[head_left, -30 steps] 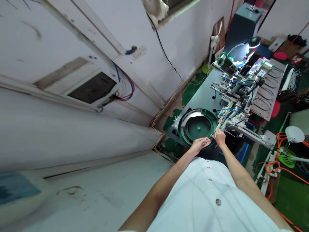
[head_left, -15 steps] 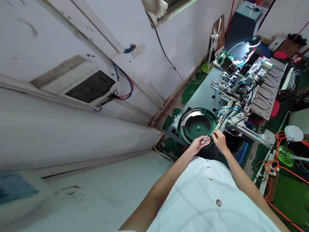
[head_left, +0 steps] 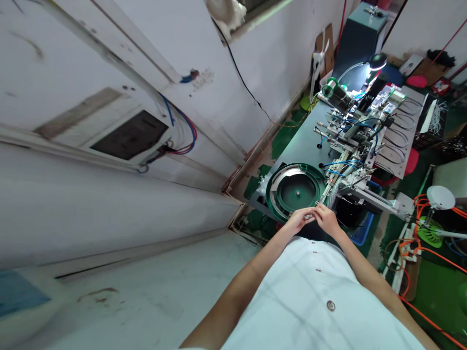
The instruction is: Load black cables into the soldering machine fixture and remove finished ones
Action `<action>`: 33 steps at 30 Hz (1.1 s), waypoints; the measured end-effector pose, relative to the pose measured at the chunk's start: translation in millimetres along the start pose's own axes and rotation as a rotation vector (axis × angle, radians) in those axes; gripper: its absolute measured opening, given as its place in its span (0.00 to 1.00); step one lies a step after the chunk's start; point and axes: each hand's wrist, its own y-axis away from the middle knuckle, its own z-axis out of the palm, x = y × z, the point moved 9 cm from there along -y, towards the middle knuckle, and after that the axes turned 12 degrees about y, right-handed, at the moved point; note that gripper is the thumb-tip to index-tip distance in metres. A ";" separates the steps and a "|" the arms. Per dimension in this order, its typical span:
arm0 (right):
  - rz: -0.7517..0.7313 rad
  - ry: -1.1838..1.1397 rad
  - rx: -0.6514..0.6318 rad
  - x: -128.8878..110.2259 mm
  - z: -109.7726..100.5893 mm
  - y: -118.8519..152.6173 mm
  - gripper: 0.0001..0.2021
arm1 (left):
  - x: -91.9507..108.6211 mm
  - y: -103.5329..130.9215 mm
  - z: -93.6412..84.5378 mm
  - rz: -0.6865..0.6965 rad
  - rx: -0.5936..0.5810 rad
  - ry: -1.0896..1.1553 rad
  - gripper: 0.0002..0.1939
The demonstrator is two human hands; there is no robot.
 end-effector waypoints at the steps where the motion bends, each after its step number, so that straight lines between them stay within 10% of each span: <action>1: 0.025 -0.009 0.018 2.1 -0.6 -0.4 0.12 | 0.4 0.9 0.3 0.006 -0.006 -0.006 0.03; 25: -0.157 0.141 -0.012 0.1 13.4 12.7 0.13 | -8.2 -0.8 -10.5 -0.047 0.043 -0.145 0.04; 33: 0.176 0.306 0.134 80.3 28.4 -8.6 0.17 | -9.0 2.6 -11.5 -0.063 0.060 -0.130 0.08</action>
